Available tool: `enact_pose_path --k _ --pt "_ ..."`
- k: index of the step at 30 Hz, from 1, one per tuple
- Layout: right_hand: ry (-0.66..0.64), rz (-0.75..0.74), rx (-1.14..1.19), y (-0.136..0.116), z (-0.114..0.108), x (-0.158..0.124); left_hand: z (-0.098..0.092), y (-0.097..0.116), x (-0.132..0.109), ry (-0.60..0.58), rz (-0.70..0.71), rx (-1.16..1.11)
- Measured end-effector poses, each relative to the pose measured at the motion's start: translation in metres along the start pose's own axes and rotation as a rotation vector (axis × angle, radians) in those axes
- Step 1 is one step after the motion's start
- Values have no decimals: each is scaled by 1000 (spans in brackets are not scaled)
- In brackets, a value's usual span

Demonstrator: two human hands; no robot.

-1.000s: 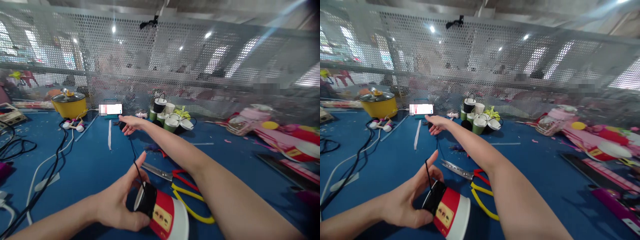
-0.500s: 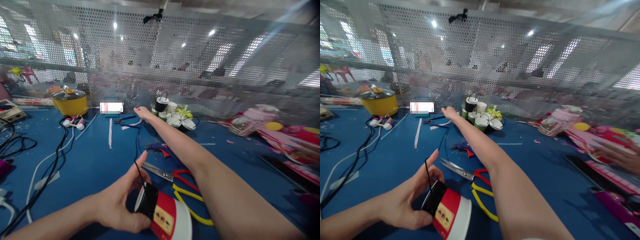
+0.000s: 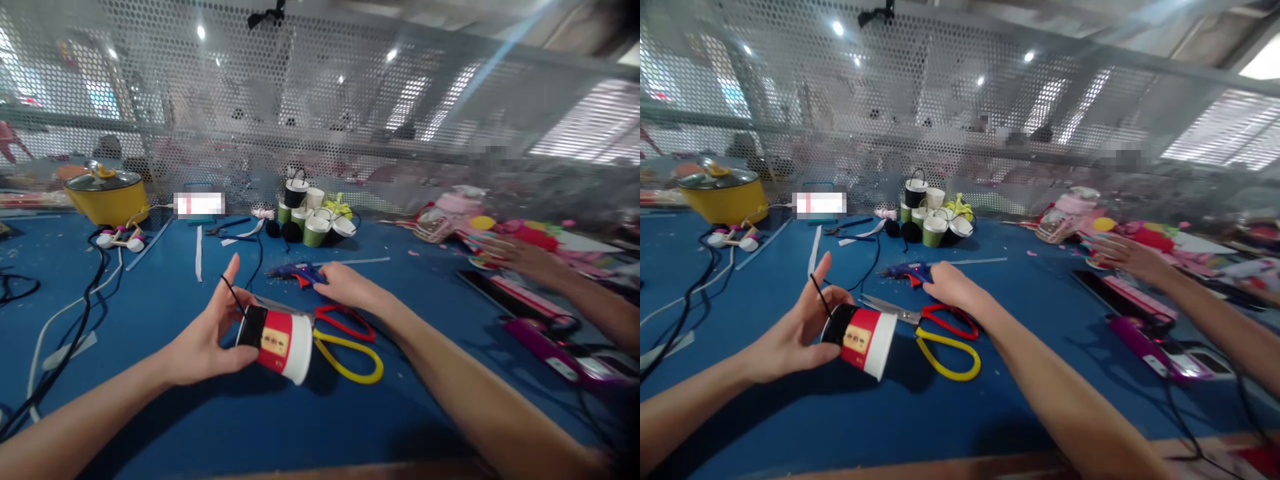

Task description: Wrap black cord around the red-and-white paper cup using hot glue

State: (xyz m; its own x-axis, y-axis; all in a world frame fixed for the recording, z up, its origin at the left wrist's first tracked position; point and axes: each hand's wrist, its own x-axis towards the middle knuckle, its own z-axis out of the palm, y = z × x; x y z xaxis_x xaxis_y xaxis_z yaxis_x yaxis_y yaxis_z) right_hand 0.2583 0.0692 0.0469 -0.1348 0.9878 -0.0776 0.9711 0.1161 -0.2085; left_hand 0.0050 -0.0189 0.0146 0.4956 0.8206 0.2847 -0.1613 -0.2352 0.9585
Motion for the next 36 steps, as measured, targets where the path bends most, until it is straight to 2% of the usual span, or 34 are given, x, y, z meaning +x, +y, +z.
enact_pose_path --k 3,6,10,14,17,19,21,24,26,32,36 --pt "10 53 6 4 22 0 0 -2 1 1 15 49" --pt "44 97 66 0 32 6 0 -5 0 11 29 110" --pt "59 145 232 -2 22 -1 -2 -9 1 26 44 162" --pt "17 66 430 -3 2 -24 -6 -9 2 50 43 243" --pt "-33 -23 710 -7 -6 -39 -9 -8 4 63 51 279" --pt "-55 -27 923 -11 -8 -46 -10 -9 5 71 58 284" --pt "-103 -4 1007 -14 -8 -52 -10 -10 6 77 67 293" --pt "-210 -29 996 -18 -9 -63 -12 -12 6 86 65 318" --pt "-219 -78 947 -21 -9 -71 -12 -12 7 96 52 318" --pt "23 -188 580 -27 -3 -85 -13 -9 9 156 -39 272" --pt "80 -242 408 -28 3 -87 -13 -8 10 180 -55 286"
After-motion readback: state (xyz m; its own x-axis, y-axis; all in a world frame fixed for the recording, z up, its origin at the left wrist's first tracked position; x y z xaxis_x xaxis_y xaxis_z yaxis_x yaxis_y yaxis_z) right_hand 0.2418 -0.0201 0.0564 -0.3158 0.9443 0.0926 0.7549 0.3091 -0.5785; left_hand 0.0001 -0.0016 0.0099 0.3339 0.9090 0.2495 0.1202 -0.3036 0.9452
